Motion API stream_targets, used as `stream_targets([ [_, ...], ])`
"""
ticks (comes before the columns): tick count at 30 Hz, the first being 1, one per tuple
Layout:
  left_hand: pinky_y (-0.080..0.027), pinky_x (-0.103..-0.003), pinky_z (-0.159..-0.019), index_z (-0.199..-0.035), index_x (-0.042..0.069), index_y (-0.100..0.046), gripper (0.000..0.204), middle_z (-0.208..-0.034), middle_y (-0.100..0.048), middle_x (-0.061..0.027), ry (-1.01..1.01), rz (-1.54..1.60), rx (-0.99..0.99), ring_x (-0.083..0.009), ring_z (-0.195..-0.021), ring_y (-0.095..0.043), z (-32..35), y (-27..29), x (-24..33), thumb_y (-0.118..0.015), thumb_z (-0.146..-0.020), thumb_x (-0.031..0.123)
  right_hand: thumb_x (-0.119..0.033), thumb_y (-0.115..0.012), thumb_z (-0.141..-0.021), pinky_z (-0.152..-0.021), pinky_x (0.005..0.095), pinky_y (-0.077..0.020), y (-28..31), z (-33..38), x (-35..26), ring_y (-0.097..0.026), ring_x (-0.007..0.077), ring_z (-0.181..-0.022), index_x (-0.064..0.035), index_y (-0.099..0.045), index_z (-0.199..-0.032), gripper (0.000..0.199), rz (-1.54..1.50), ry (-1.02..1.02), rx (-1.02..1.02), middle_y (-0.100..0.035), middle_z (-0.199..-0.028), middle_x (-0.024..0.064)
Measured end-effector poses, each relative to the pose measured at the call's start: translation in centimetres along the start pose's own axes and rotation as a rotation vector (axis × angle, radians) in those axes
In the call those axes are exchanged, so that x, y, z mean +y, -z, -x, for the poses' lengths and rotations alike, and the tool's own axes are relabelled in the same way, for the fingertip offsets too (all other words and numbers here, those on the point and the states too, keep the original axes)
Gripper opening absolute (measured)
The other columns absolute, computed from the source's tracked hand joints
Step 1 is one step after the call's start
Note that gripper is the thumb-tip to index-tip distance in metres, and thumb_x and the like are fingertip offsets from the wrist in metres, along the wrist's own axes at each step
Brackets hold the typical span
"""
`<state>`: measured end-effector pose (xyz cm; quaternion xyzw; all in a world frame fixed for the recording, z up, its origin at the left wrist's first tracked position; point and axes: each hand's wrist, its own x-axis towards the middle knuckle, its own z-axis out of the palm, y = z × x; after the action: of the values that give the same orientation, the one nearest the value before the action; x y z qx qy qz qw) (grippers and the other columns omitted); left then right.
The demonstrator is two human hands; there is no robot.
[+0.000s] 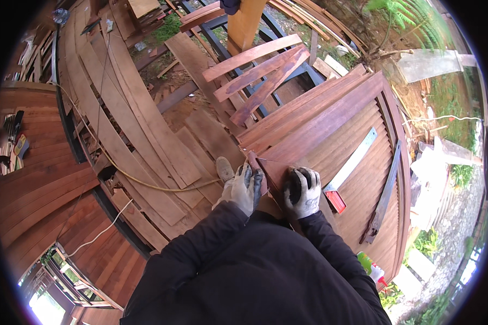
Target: The person assembles a wooden frame by positioning planks and using a nail gun to fasten them together. They also use a sanding block to smooth the edges of the wood. The person works on a partially constructed wooden structure in an outdoor setting.
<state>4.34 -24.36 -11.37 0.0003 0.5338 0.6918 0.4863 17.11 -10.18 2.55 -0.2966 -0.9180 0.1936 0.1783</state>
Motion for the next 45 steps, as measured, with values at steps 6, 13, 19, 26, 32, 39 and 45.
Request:
stream_targets([
  [6,-0.044,-0.047,-0.103,-0.137,-0.004,-0.052,0.051,-0.132,-0.057,-0.0278,-0.077,-0.445,0.095,-0.0449,-0.122,-0.055,1.1,-2.1,2.7,-0.046,-0.105,0.035,-0.013,-0.072,-0.071,-0.096,0.0506,-0.0461,-0.4,0.7,0.8,-0.054,0.0387,-0.112,-0.0107,-0.058,-0.133,0.064,0.0,-0.031,-0.037,-0.054,-0.119,0.0167],
  [13,-0.042,-0.044,-0.107,-0.14,-0.003,-0.05,0.05,-0.136,-0.054,-0.0259,-0.238,-0.695,0.043,-0.0424,-0.126,-0.051,1.9,-3.5,5.6,-0.049,-0.104,0.032,-0.013,-0.074,-0.07,-0.096,0.0503,-0.0466,-0.4,0.7,0.8,-0.054,0.0386,-0.112,-0.0114,-0.059,-0.132,0.063,0.001,-0.033,-0.026,-0.054,-0.121,0.0166],
  [19,-0.044,-0.03,-0.105,-0.144,-0.004,-0.045,0.045,-0.136,-0.053,-0.0137,-0.185,-0.523,0.068,-0.0213,-0.125,-0.054,2.4,-3.6,5.2,-0.056,-0.103,0.011,-0.002,-0.071,-0.07,-0.087,0.0504,-0.0491,0.1,-0.3,-0.4,-0.057,0.0401,-0.102,-0.0066,-0.06,-0.123,0.054,-0.006,-0.023,0.009,-0.057,-0.113,0.0182],
  [26,-0.044,-0.029,-0.105,-0.142,-0.002,-0.048,0.04,-0.137,-0.053,-0.0118,-0.233,-0.578,0.021,-0.0212,-0.125,-0.054,2.4,-4.1,6.9,-0.052,-0.102,0.004,-0.01,-0.073,-0.07,-0.095,0.0506,-0.0467,-0.3,0.7,0.8,-0.056,0.0389,-0.109,-0.0104,-0.059,-0.132,0.064,0.001,-0.026,-0.032,-0.054,-0.118,0.0165],
  [32,-0.051,-0.025,-0.095,-0.14,-0.002,-0.049,0.034,-0.134,-0.058,-0.0126,-0.106,-0.032,-0.06,-0.0173,-0.12,-0.059,2.2,-4.6,9.3,-0.042,-0.107,0.006,-0.008,-0.073,-0.069,-0.094,0.0503,-0.0473,-0.2,0.5,0.7,-0.056,0.0387,-0.109,-0.0093,-0.059,-0.131,0.064,0.002,-0.033,-0.04,-0.054,-0.117,0.0166],
  [39,-0.044,-0.028,-0.104,-0.144,-0.002,-0.046,0.043,-0.139,-0.054,-0.0107,0.236,0.768,-0.085,-0.0191,-0.122,-0.056,1.5,-1.8,4.6,-0.052,-0.104,0.011,-0.009,-0.073,-0.067,-0.093,0.0503,-0.0476,-0.1,0.4,0.9,-0.057,0.0387,-0.107,-0.0087,-0.06,-0.131,0.065,-0.032,-0.042,-0.041,-0.055,-0.115,0.0165],
  [45,-0.044,-0.03,-0.104,-0.144,-0.004,-0.044,0.045,-0.136,-0.055,-0.0126,0.069,0.114,0.084,-0.0218,-0.123,-0.056,2.1,-3.5,6.5,-0.052,-0.103,0.012,-0.01,-0.074,-0.065,-0.094,0.0507,-0.0472,-0.2,0.6,1.1,-0.057,0.0381,-0.109,-0.0086,-0.061,-0.13,0.066,-0.054,-0.05,-0.05,-0.056,-0.117,0.0165],
])
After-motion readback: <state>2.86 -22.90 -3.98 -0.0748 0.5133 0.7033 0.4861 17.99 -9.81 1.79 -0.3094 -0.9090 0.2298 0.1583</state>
